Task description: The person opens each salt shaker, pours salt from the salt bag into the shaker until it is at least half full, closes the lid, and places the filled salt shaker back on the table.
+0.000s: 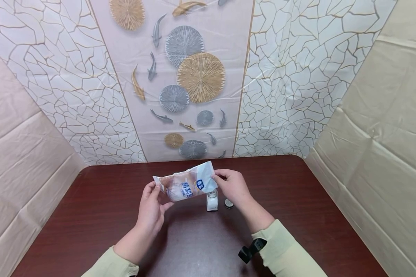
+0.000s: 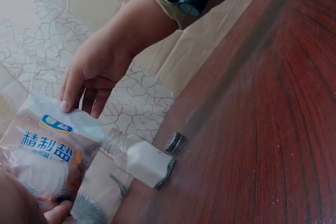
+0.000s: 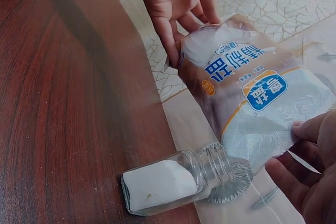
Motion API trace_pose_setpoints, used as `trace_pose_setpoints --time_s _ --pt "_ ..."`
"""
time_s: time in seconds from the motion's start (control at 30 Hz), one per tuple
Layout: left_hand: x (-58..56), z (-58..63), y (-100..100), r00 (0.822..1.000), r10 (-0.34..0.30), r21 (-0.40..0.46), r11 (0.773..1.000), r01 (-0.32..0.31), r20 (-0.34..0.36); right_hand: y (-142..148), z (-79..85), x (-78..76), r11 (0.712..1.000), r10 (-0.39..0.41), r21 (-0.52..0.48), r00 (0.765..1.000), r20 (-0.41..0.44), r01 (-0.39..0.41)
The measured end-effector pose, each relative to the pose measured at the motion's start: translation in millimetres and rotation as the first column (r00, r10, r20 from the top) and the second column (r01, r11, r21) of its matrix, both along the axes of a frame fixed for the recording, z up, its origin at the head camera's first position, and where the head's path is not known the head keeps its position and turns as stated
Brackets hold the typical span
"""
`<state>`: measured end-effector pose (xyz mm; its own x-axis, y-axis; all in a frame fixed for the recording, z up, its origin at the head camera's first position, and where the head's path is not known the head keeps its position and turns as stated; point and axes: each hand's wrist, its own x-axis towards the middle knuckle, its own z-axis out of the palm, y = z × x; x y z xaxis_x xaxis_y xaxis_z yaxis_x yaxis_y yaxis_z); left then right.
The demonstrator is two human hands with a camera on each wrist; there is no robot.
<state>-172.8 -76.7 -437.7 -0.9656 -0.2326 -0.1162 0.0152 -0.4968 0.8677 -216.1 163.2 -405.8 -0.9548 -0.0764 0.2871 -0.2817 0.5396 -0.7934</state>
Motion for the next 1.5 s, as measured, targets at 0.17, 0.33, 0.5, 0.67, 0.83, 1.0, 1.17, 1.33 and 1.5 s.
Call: trace_pose_setpoints --time_s 0.17,0.33,0.5,0.67,0.83,1.0,1.17,1.33,1.5 --pt "-1.5 -2.3 1 1.000 0.011 0.032 0.999 -0.012 0.012 -2 3.4 0.5 1.000 -0.001 0.031 1.000 0.014 0.000" --pt "-2.7 -4.6 2 1.000 0.023 0.064 0.998 -0.025 0.020 -5 6.9 1.2 0.999 0.004 0.043 0.999 0.035 -0.006" --pt "-2.7 -7.3 2 0.999 0.025 0.083 0.996 -0.027 0.025 -6 9.8 2.3 0.999 0.004 0.053 0.999 0.046 -0.007" --pt "-4.7 -11.1 2 0.999 0.037 0.107 0.993 -0.040 0.036 -9 11.9 3.0 0.998 0.011 0.058 0.999 0.050 -0.014" --pt "-7.5 -13.9 2 0.998 0.054 0.138 0.989 -0.060 0.043 -11 12.8 1.8 0.998 0.016 0.066 0.998 0.063 -0.020" --pt "-9.5 -17.2 1 0.996 0.063 0.170 0.983 -0.071 0.056 -14 13.1 -0.6 0.996 0.015 0.091 0.998 0.067 -0.021" --pt "-9.8 -19.8 1 0.997 0.051 0.205 0.977 -0.063 0.066 -15 15.9 -1.1 0.993 0.028 0.113 0.998 0.054 -0.034" --pt "-9.4 -19.9 1 0.997 0.030 0.246 0.968 -0.047 0.075 -17 18.0 -1.9 0.988 0.045 0.149 0.999 0.023 -0.048" --pt "-9.4 -23.3 1 0.996 0.014 0.271 0.962 -0.038 0.088 -19 19.3 -2.6 0.979 0.065 0.193 0.998 0.000 -0.063"
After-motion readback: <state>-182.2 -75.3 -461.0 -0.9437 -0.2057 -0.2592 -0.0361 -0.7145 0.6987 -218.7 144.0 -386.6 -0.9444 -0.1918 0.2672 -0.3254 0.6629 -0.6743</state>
